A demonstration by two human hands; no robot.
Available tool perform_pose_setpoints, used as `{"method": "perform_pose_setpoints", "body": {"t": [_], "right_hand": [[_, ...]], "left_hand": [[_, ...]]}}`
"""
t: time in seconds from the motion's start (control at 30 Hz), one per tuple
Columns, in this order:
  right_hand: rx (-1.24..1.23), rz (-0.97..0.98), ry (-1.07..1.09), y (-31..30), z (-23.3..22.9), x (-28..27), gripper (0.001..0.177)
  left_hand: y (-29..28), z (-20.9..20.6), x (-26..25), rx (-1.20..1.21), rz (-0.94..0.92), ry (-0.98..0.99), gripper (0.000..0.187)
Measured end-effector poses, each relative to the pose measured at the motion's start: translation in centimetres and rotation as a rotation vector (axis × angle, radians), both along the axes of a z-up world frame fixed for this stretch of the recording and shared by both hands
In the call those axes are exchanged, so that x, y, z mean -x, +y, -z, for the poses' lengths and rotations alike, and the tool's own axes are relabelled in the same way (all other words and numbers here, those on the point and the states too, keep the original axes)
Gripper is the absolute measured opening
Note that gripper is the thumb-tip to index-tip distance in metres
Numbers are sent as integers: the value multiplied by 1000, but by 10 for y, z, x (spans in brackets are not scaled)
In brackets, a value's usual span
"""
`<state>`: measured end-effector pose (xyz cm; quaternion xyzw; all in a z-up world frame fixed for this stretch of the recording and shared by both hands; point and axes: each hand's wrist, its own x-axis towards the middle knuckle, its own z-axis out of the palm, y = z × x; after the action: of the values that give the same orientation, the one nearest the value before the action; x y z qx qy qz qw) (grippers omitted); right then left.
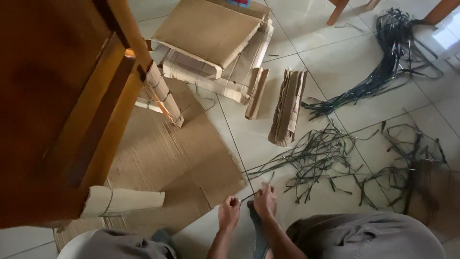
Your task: Wrapping the legs of a wooden chair with cardboard and securing them with plastic ties.
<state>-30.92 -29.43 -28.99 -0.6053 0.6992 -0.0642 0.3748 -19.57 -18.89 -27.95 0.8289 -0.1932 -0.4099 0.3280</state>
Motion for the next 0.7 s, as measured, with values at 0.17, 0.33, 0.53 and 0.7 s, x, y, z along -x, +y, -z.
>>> {"method": "perform_pose_setpoints", "body": {"t": [0.17,0.33,0.53,0.7], "right_hand": [[-26,-361,224,-8,-50,-26,63],[-112,-482,378,-18,-29,-28,77],[-197,-465,407,-22,-31,-32,75],[-157,-400,448,-19,-17,-25,68]], "left_hand": [[-1,-28,-5,-118,16,98,35],[9,1,-7,-60,12,7,32],[11,-12,-10,-44,0,27,28],[14,22,-7,-3,-3,-107,26]]}}
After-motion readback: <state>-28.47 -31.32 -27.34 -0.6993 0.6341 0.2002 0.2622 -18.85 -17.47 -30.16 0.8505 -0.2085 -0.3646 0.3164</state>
